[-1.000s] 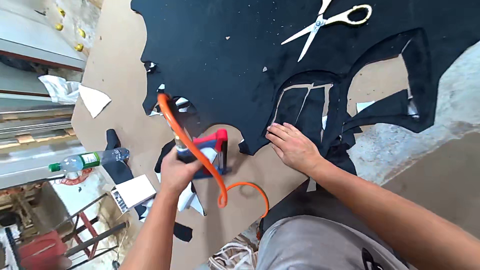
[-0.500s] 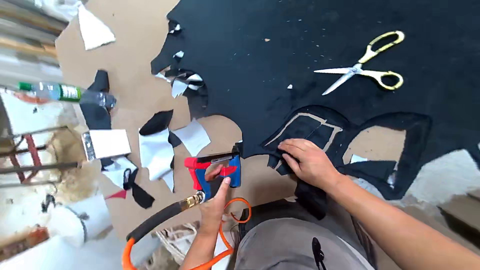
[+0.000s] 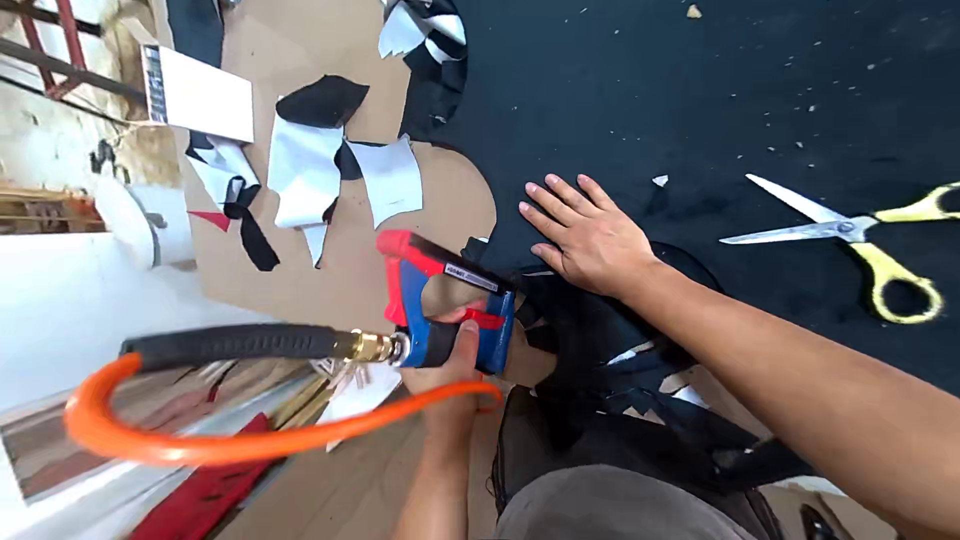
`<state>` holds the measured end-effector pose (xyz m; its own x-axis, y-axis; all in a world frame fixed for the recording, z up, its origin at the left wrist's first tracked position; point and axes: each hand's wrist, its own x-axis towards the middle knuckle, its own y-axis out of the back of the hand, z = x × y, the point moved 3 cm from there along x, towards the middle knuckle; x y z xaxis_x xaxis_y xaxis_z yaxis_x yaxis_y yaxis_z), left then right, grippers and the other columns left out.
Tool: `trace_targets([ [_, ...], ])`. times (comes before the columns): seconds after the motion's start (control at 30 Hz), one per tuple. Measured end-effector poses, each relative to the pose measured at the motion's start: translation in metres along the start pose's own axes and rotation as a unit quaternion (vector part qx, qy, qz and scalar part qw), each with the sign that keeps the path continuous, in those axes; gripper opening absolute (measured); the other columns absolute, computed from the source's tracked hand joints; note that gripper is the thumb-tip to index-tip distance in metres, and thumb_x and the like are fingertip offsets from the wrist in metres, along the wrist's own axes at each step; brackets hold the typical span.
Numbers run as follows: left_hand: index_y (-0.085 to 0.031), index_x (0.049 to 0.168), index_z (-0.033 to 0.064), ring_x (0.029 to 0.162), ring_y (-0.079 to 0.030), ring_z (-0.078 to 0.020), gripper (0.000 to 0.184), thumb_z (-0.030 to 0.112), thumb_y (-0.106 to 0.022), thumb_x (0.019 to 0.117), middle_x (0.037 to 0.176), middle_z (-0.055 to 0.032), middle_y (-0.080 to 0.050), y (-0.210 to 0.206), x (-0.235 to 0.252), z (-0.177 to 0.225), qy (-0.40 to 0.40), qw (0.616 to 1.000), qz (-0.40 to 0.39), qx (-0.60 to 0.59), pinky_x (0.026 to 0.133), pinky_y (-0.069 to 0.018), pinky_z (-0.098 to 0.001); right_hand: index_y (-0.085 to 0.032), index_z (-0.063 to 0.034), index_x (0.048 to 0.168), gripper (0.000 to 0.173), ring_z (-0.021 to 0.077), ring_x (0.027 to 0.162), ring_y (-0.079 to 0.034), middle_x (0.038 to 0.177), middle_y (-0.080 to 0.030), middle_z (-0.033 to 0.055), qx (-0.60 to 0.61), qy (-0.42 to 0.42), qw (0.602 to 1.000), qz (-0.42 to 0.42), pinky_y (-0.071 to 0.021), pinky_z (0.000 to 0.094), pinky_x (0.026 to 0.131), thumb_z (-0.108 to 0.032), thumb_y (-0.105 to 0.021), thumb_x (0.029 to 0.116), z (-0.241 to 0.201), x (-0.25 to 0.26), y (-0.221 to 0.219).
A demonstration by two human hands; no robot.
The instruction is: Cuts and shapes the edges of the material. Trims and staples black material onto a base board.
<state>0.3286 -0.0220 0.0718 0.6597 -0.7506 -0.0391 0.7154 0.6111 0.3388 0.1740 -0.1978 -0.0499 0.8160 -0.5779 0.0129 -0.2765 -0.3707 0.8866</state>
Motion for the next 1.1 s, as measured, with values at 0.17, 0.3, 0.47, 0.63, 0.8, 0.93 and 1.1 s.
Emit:
trace_targets([
  [0.17, -0.068, 0.104, 0.0013, 0.089, -0.078, -0.0262, 0.018, 0.004, -0.070, 0.0870, 0.095, -0.0121, -0.078, -0.024, 0.002, 0.013, 0.017, 0.998, 0.023, 0.061, 0.081, -0.0664, -0.0431, -0.038, -0.0226, 0.161, 0.061, 0.0265, 0.159, -0.019, 0.171, -0.026, 0.0010, 0.017, -0.005, 1.000, -0.001, -0.0133, 0.0573, 0.127, -0.051, -0.026, 0.1081, 0.002, 0.002, 0.000],
  [0.3, -0.070, 0.103, 0.0077, 0.087, -0.076, -0.0122, 0.021, 0.016, -0.076, 0.0841, 0.093, -0.0007, -0.078, -0.033, 0.006, 0.034, 0.044, 0.974, 0.017, 0.223, 0.078, -0.0662, -0.0348, -0.040, -0.0223, 0.160, 0.060, 0.0266, 0.159, -0.020, 0.171, -0.027, 0.0006, 0.031, -0.002, 0.999, 0.012, -0.0130, 0.0570, 0.127, -0.049, -0.028, 0.1080, 0.002, 0.001, 0.000],
  [0.47, -0.070, 0.099, 0.0064, 0.083, -0.078, -0.0182, 0.014, 0.012, -0.072, 0.0862, 0.091, -0.0049, -0.080, -0.044, 0.007, 0.037, 0.039, 0.975, 0.037, 0.215, 0.074, -0.0672, -0.0373, -0.042, -0.0216, 0.159, 0.058, 0.0267, 0.158, -0.020, 0.170, -0.029, 0.0006, 0.050, -0.005, 0.998, 0.026, -0.0134, 0.0568, 0.128, -0.048, -0.030, 0.1081, 0.002, -0.001, -0.001],
  [0.63, -0.071, 0.096, 0.0061, 0.078, -0.078, -0.0193, 0.012, 0.016, -0.070, 0.0889, 0.088, -0.0057, -0.079, -0.053, 0.014, 0.037, 0.036, 0.974, 0.043, 0.218, 0.069, -0.0668, -0.0381, -0.040, -0.0204, 0.160, 0.059, 0.0261, 0.159, -0.018, 0.171, -0.027, 0.0015, 0.056, -0.011, 0.998, 0.027, -0.0110, 0.0552, 0.128, -0.047, -0.030, 0.1083, 0.000, -0.003, -0.002],
  [0.8, -0.064, 0.105, 0.0005, 0.085, -0.077, -0.0241, 0.019, 0.011, -0.069, 0.0900, 0.092, -0.0091, -0.077, -0.070, -0.008, 0.022, -0.052, 0.985, 0.063, 0.152, 0.077, -0.0669, -0.0429, -0.038, -0.0202, 0.161, 0.060, 0.0253, 0.159, -0.016, 0.171, -0.025, 0.0005, 0.058, -0.017, 0.998, 0.017, -0.0090, 0.0546, 0.129, -0.047, -0.029, 0.1085, -0.002, -0.003, -0.002],
  [0.93, -0.065, 0.106, 0.0019, 0.091, -0.076, -0.0274, 0.017, 0.007, -0.069, 0.0900, 0.095, -0.0101, -0.076, -0.081, -0.024, 0.009, -0.101, 0.990, 0.059, 0.076, 0.084, -0.0654, -0.0453, -0.037, -0.0196, 0.161, 0.060, 0.0247, 0.160, -0.016, 0.172, -0.024, 0.0010, 0.058, -0.016, 0.998, 0.021, -0.0086, 0.0538, 0.129, -0.046, -0.029, 0.1087, -0.002, -0.004, -0.002],
  [1.1, -0.065, 0.101, 0.0009, 0.091, -0.076, -0.0293, 0.012, 0.005, -0.067, 0.0900, 0.092, -0.0125, -0.076, -0.078, -0.024, 0.004, -0.104, 0.991, 0.067, 0.048, 0.083, -0.0657, -0.0454, -0.037, -0.0197, 0.162, 0.059, 0.0255, 0.160, -0.016, 0.172, -0.023, 0.0017, 0.049, -0.016, 0.998, 0.021, -0.0081, 0.0535, 0.129, -0.046, -0.028, 0.1088, -0.002, -0.005, -0.002],
])
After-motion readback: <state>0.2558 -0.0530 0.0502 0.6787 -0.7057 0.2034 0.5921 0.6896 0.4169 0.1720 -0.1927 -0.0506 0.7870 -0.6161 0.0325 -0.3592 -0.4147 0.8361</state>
